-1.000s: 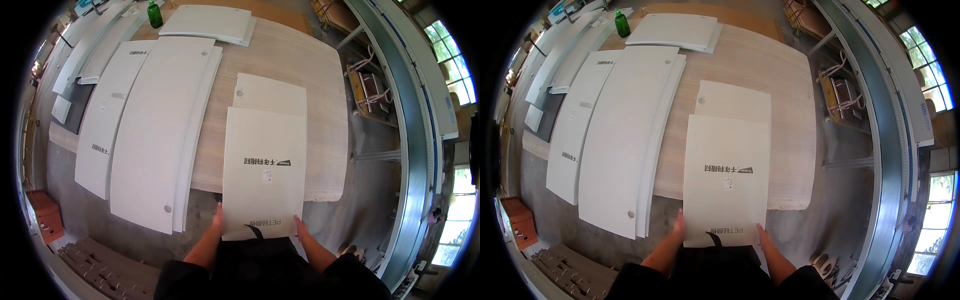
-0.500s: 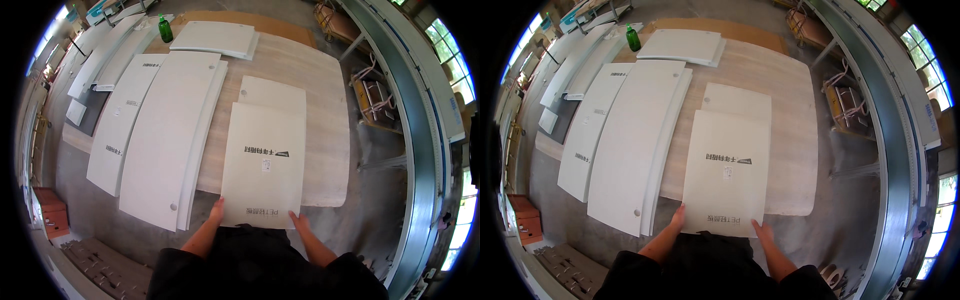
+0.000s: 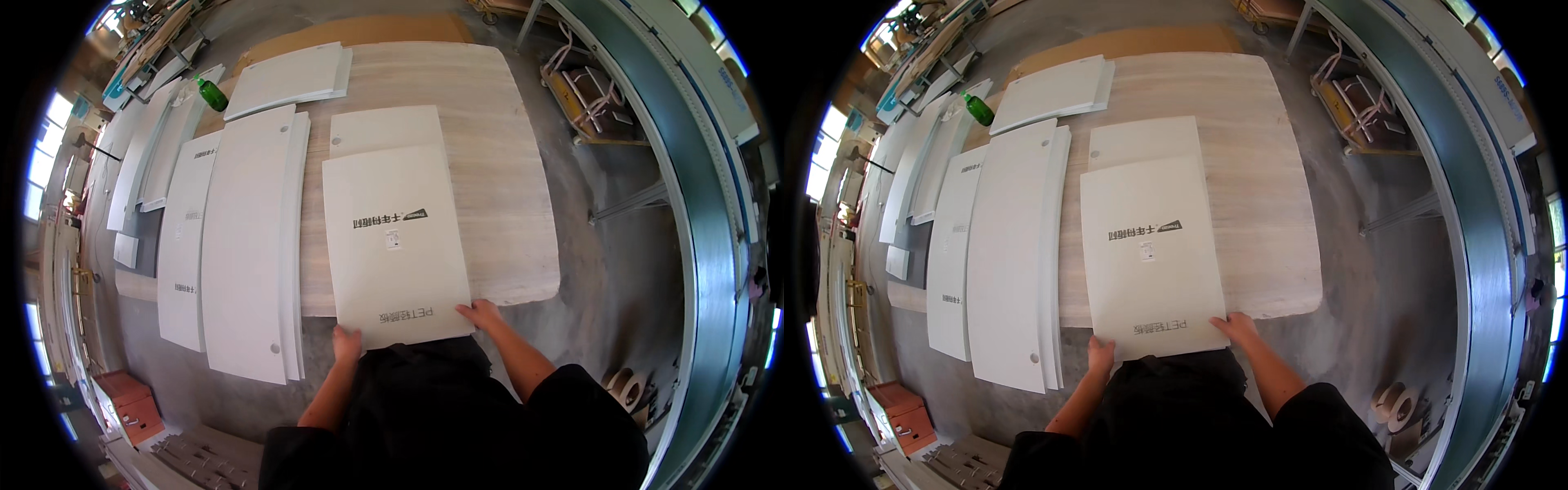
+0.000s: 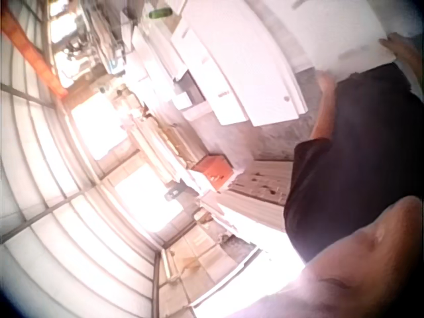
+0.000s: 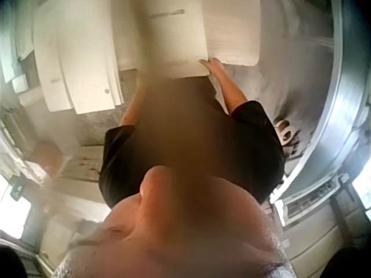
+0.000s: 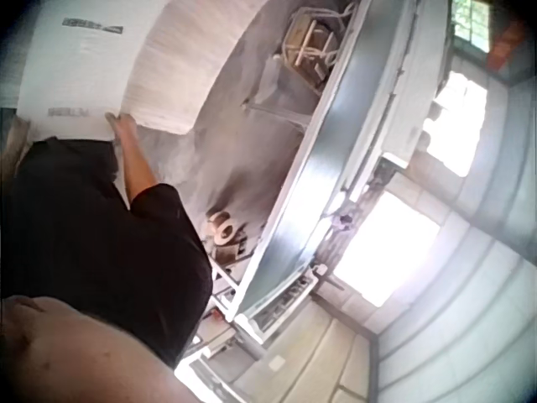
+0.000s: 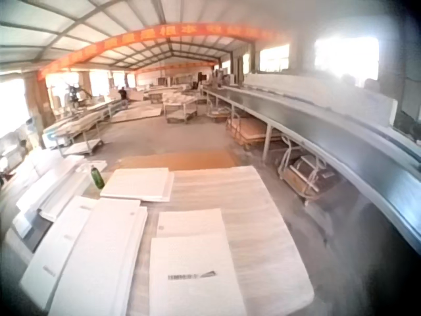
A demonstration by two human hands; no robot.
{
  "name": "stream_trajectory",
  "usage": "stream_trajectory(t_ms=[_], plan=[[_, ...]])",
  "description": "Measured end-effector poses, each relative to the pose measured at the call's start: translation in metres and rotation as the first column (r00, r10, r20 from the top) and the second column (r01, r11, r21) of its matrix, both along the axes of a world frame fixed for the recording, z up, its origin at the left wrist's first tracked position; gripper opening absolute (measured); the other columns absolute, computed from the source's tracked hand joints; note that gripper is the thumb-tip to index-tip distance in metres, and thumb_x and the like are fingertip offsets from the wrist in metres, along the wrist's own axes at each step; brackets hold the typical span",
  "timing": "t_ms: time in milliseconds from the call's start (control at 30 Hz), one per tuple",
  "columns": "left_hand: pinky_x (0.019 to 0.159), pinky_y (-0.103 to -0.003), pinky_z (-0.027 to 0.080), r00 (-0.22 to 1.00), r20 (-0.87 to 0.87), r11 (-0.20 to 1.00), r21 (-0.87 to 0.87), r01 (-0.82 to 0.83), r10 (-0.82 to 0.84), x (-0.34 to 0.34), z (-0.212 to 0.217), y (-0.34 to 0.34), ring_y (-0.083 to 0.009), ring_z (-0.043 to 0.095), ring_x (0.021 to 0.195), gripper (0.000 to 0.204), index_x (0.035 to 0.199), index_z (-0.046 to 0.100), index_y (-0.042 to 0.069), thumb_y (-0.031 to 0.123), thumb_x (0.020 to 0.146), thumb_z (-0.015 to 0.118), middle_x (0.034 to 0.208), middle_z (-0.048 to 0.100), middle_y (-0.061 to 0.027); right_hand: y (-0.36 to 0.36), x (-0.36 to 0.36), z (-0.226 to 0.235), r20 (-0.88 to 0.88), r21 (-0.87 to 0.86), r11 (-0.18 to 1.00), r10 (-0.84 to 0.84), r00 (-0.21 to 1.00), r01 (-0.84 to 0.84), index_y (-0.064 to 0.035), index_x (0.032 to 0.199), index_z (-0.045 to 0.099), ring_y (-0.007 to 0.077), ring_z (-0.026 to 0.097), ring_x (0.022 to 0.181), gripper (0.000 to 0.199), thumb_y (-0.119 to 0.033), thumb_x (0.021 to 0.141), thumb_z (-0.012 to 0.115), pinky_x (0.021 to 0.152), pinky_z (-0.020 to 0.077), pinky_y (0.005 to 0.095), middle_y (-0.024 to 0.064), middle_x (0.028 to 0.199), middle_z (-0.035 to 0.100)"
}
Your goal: The person picks up white rectangular panels from a pile and places them onto a workbench. They handle the panels one by one, flipping them over and arranging them into a neat stack. The person also moves a smaller white piece and places it on top of the larger panels.
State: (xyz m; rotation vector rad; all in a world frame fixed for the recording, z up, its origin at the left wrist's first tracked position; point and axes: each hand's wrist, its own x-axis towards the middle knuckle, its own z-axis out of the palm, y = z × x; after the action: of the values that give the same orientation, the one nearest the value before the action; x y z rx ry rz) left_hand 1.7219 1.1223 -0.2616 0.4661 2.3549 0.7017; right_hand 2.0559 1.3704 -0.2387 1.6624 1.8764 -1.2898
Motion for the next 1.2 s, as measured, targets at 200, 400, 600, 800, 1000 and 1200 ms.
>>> stream_trajectory(t_ms=[200, 400, 600, 800, 1000, 1200], plan=[[0.114, -0.052, 0.033, 0.969, -0.191, 0.969, -0.219, 0.113, -0.156, 0.063, 0.012, 0.016, -0.0474, 0.039, 0.137, 0.070, 0.139, 0.047, -0.004, 0.031, 0.083, 0.071, 0.147, 0.042, -0.0307, 0.008, 0.058, -0.025, -0.277, -0.190, 0.922, -0.381, 0.882, 0.339, 0.0001, 0.114, 0.069, 0.0223, 0.071, 0.083, 0.062, -0.055, 0.086, 0.070, 0.073, 0.0563, 0.0366, 0.0142, 0.097, 0.073], [0.098, -0.046, 0.047, 0.980, 0.171, 0.978, -0.163, 0.126, -0.098, 0.112, -0.005, 0.015, -0.0390, 0.059, 0.113, 0.063, 0.129, 0.053, -0.003, 0.037, 0.084, 0.073, 0.120, 0.061, -0.0248, 0.016, 0.149, -0.002, -0.038, -0.462, 0.762, -0.528, 0.848, 0.453, 0.0031, 0.128, 0.061, 0.0282, 0.068, 0.101, 0.076, -0.060, 0.086, 0.068, 0.085, 0.0538, 0.0404, 0.0163, 0.115, 0.069], [0.079, -0.039, 0.052, 0.897, 0.440, 0.986, -0.127, 0.104, -0.038, 0.153, -0.003, 0.031, -0.0289, 0.067, 0.087, 0.047, 0.112, 0.057, -0.002, 0.039, 0.091, 0.068, 0.094, 0.069, -0.0175, 0.003, 0.159, -0.030, -0.207, -0.071, 0.565, -0.814, 0.542, 0.822, 0.0046, 0.121, 0.065, 0.0281, 0.068, 0.100, 0.078, -0.065, 0.085, 0.066, 0.087, 0.0516, 0.0392, 0.0169, 0.110, 0.071], [0.080, -0.040, 0.053, 0.769, 0.582, 0.875, -0.192, 0.444, -0.263, 0.165, 0.053, 0.056, -0.0293, 0.069, 0.091, 0.046, 0.113, 0.058, -0.003, 0.039, 0.095, 0.063, 0.094, 0.070, -0.0185, -0.007, 0.193, -0.037, -0.167, 0.046, 0.482, -0.860, 0.482, 0.875, 0.0065, 0.115, 0.068, 0.0272, 0.067, 0.094, 0.075, -0.063, 0.086, 0.066, 0.086, 0.0504, 0.0395, 0.0169, 0.104, 0.072], [0.087, -0.046, 0.052, 0.510, 0.485, 0.637, 0.136, 0.759, -0.711, 0.214, -0.042, 0.047, -0.0414, 0.066, 0.104, 0.054, 0.115, 0.057, -0.004, 0.044, 0.092, 0.063, 0.106, 0.068, -0.0275, -0.002, 0.276, -0.026, -0.167, 0.148, 0.456, -0.863, 0.477, 0.877, 0.0118, 0.116, 0.066, 0.0246, 0.065, 0.096, 0.083, -0.065, 0.085, 0.066, 0.087, 0.0508, 0.0365, 0.0186, 0.107, 0.071], [0.090, -0.045, 0.051, 0.162, 0.502, 0.378, 0.366, 0.850, -0.850, 0.241, -0.009, 0.113, -0.0412, 0.064, 0.109, 0.051, 0.123, 0.059, 0.001, 0.035, 0.086, 0.067, 0.114, 0.067, -0.0258, 0.063, 0.331, -0.019, 0.010, 0.425, 0.619, -0.733, 0.680, 0.661, 0.0099, 0.103, 0.069, 0.0377, 0.067, 0.089, 0.088, -0.075, 0.086, 0.055, 0.083, 0.0509, 0.0458, 0.0274, 0.095, 0.069]])
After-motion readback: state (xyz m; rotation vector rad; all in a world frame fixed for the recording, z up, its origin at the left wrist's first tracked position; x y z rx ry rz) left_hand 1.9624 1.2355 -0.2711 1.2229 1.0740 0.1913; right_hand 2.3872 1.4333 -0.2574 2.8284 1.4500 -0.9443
